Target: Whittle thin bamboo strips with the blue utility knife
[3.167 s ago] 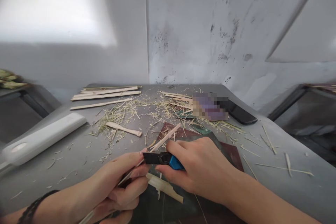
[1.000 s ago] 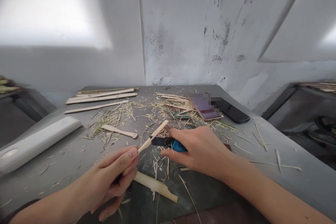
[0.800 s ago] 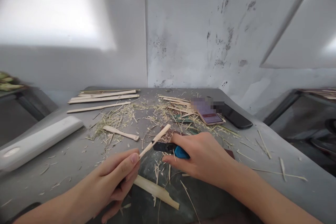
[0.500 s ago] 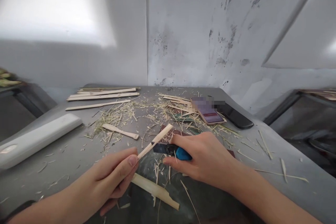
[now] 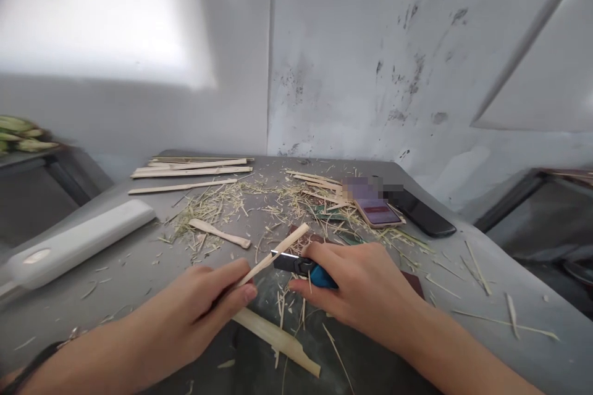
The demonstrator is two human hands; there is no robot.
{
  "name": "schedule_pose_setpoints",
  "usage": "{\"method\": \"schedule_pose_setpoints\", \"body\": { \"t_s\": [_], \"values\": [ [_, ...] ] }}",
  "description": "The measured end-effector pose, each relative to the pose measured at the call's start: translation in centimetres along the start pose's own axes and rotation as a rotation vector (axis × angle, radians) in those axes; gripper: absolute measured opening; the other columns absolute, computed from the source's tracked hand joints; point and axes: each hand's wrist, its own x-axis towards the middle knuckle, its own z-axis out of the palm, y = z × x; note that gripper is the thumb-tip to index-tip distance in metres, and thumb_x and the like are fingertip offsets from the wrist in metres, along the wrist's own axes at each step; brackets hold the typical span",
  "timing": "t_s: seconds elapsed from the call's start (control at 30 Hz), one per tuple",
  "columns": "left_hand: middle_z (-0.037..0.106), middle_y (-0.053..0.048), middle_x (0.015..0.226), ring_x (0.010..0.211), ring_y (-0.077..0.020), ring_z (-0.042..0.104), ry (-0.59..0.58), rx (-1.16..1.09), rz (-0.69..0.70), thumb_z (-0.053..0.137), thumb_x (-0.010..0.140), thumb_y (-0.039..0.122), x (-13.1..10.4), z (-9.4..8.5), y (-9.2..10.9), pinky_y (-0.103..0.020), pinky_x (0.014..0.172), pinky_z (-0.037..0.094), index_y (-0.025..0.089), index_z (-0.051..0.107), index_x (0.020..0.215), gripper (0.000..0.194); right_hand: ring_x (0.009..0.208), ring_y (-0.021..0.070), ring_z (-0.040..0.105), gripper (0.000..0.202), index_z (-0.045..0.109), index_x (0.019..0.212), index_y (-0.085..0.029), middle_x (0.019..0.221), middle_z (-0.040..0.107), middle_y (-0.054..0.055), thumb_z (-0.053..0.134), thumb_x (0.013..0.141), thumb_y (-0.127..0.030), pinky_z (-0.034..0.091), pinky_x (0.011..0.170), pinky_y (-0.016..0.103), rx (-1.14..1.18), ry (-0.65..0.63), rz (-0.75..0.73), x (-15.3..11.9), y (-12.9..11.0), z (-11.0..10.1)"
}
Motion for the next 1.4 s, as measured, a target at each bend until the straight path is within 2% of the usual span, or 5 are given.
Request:
{"method": "schedule_pose_setpoints", "body": {
  "t_s": [0.13,0.27,0.4,0.9,1.4],
  "values": [
    [0.044,0.004,0.062,0.05,-0.0148,0.032,0.072,0.436,0.087,0.033,0.111,0.039,0.1,-0.6,-0.9,-0.035,0.054,0.012,0.024,0.051,0.089,0.033,0.058,0.0171,0.068,0.034,0.065,0.115,-0.026,0.075,0.075,-0.001,0.051,0.106,-0.056,0.034,0.053,0.031,0.015,-0.081,0.067,-0.1,-0.1,0.3],
    [0.063,-0.001,0.071,0.056,-0.0193,0.054,0.119,0.682,0.074,0.043,0.107,0.025,-0.2,-1.4,-1.3,-0.035,0.053,0.009,0.024,0.059,0.096,0.019,0.071,0.0203,0.074,0.026,0.059,0.123,-0.029,0.091,0.079,-0.003,0.058,0.104,-0.047,0.039,0.057,0.031,0.028,-0.178,0.105,-0.1,0.1,0.7],
    [0.069,-0.002,0.079,0.064,-0.021,0.062,0.155,0.719,0.022,0.05,0.1,0.011,-0.1,-1.9,-2.0,-0.033,0.053,0.011,0.023,0.06,0.1,0.016,0.08,0.0225,0.077,0.026,0.055,0.127,-0.029,0.104,0.079,-0.002,0.057,0.102,-0.036,0.046,0.062,0.031,0.03,-0.242,0.116,-0.2,0.6,1.3],
    [0.062,0.0,0.069,0.051,-0.0137,0.041,0.367,0.761,0.131,0.043,0.107,0.029,1.0,-7.1,-6.6,-0.033,0.053,0.01,0.023,0.056,0.087,0.025,0.065,0.0217,0.073,0.023,0.06,0.119,-0.029,0.085,0.078,-0.003,0.057,0.103,-0.046,0.042,0.055,0.03,-0.062,-0.214,0.124,-0.1,2.0,0.7],
    [0.064,-0.002,0.077,0.067,-0.0183,0.059,0.283,0.719,0.259,0.03,0.114,0.038,0.8,-1.8,-3.2,-0.035,0.057,0.018,0.021,0.057,0.089,0.041,0.08,0.0184,0.076,0.027,0.061,0.123,-0.027,0.096,0.078,-0.003,0.067,0.099,-0.035,0.048,0.066,0.029,0.188,-0.3,-0.042,-0.4,0.3,0.5]
  ]
}}
